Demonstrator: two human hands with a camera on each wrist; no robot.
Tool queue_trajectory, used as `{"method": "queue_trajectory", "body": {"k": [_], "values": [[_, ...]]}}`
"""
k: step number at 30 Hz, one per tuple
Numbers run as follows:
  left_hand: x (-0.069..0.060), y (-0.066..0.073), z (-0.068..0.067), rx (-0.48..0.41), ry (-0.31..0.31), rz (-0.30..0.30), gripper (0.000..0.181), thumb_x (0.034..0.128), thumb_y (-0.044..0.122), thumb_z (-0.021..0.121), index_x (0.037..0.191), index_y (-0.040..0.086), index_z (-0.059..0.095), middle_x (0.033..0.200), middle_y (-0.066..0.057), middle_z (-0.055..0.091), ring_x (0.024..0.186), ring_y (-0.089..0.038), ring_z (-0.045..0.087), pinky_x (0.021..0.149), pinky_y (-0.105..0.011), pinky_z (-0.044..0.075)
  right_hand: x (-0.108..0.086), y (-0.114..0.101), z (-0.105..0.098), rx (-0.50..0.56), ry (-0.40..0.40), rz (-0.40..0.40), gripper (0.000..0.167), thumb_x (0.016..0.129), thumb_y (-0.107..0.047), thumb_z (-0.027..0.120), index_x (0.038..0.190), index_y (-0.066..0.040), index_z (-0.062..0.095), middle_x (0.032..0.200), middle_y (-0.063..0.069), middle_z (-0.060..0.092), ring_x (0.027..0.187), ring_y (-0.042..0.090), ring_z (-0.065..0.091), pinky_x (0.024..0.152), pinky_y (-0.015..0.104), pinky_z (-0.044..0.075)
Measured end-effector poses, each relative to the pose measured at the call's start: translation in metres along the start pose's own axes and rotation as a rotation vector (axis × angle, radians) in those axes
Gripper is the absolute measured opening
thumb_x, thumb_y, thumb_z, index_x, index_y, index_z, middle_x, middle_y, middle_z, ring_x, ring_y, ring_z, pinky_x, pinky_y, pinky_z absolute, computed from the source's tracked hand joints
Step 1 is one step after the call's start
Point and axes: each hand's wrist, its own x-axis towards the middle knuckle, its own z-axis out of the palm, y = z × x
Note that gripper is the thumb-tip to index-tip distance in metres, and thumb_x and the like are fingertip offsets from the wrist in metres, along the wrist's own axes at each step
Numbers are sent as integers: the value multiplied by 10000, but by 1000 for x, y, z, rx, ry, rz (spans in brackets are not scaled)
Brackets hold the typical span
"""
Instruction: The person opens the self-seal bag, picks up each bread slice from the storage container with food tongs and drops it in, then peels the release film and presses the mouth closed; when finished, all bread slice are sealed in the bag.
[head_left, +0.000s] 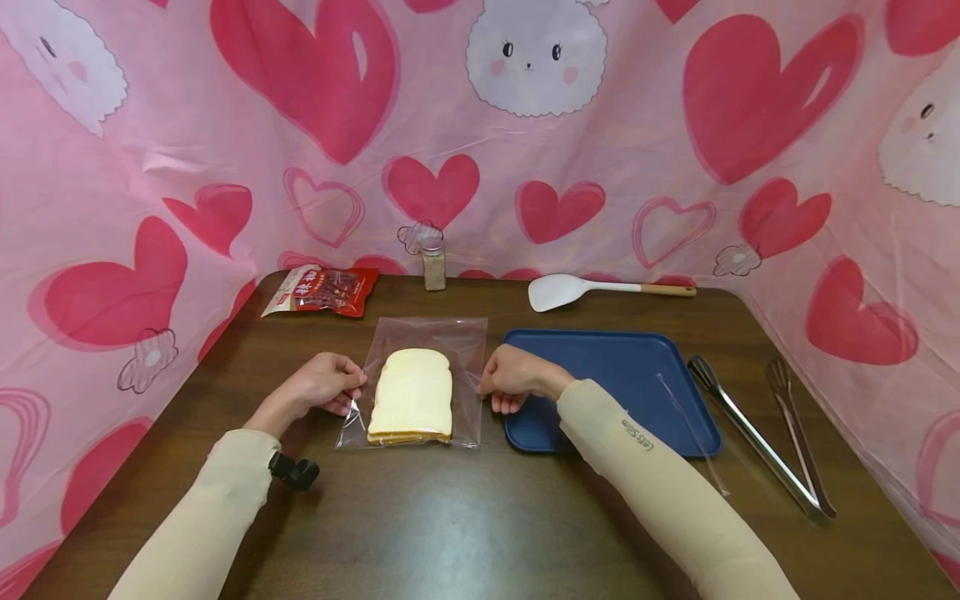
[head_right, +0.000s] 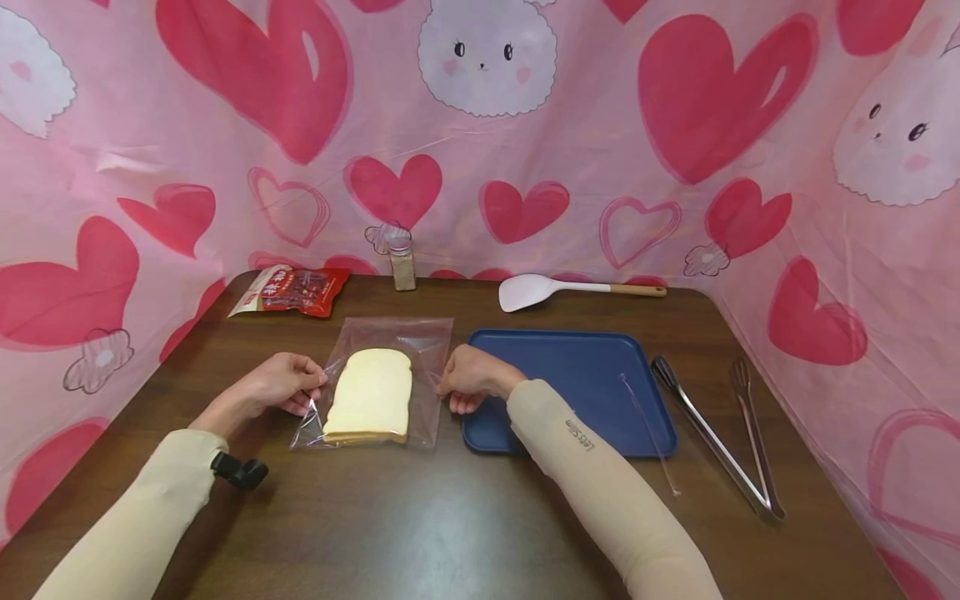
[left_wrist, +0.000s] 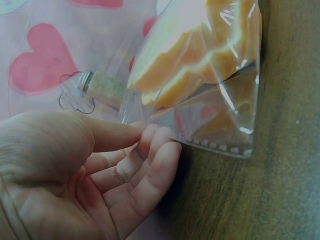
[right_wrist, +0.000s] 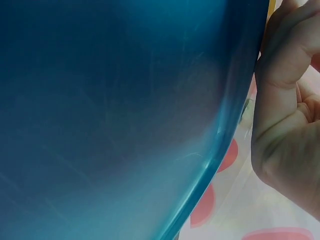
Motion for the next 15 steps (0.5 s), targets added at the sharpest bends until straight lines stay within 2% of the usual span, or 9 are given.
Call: {"method": "queue_trajectory", "body": {"k": [5,8,11,13,15], "values": [[1,-3,-4,3,-5,8,329,1072,212,633,1229,-76,612,826,-71,642,623,-122,649,604,-288,628,-6,2,-4,-6,33,-6,231,1002,-148,699,837,-10,783,570,30,658,441,82,590,455,221,534],[-2,-5,-10,42,35,24,428,1073,301,630,1266,-79,589,863,-96,660,657,-140,672,626,-309,638,-14,5,-10,-13,76,-19,254,1024,-213,690,914,-12,799,610,45,680,456,96,602,475,236,551],[-8,-2,-18,128,149,91,488,1082,362,598,1292,-78,570,939,-162,696,736,-191,706,662,-329,645,-27,9,-21,-47,171,-68,303,1050,-271,661,991,-4,792,685,88,715,511,146,655,523,271,589],[-14,3,-24,219,265,158,514,1084,414,570,1304,-51,574,1025,-209,712,832,-252,710,717,-362,630,-38,12,-30,-80,268,-119,327,1057,-297,652,1039,4,780,758,131,741,580,193,696,566,290,608],[-19,10,-27,301,384,239,528,1087,439,546,1333,-27,577,1148,-256,712,975,-341,705,826,-451,610,-52,14,-40,-134,392,-177,320,1053,-306,658,1090,-11,775,844,161,762,682,240,727,631,313,622]]}}
